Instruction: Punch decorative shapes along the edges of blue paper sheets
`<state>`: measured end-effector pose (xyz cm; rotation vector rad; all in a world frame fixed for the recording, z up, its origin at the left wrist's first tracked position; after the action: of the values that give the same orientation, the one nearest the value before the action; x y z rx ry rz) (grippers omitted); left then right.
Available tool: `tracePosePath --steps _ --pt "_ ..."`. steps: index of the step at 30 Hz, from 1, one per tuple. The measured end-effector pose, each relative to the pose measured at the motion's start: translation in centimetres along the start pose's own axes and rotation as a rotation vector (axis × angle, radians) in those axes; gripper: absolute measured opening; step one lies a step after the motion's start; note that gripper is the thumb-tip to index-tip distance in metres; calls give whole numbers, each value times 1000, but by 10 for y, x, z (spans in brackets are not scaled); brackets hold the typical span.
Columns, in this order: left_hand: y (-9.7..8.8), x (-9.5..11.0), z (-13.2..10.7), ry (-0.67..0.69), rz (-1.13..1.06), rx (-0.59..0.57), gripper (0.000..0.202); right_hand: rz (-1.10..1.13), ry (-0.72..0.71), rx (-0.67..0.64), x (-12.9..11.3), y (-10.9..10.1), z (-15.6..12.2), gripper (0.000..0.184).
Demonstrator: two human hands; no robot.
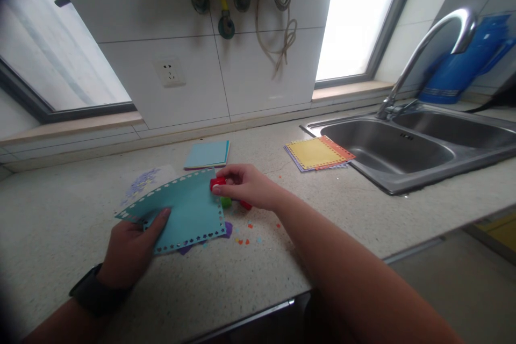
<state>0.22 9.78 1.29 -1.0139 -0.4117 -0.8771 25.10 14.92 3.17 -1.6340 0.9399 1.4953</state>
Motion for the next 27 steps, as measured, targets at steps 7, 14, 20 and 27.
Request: tracePosePath --steps 7,14,20,27 --pt "2 -1 0 -31 -68 8 40 -60 71 -45 3 2 -1 34" --pt "7 -9 -3 -172 -213 16 40 -166 151 -65 9 4 -1 32" --pt "11 -18 -7 -243 -340 5 41 -160 141 -98 7 5 -2 34" --pt "10 -21 -6 -225 -320 9 39 -187 155 -79 8 4 -2 35"
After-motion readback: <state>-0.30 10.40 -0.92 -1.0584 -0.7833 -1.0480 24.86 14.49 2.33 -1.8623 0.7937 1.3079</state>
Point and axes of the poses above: each hand's wrist, its own z-axis towards the middle knuckle, its own y-axis out of the palm, x = y × z, the point moved 6 cm from there along z, towards the middle knuckle, and after that the axes turned 15 degrees about y, right-handed, at the moved point
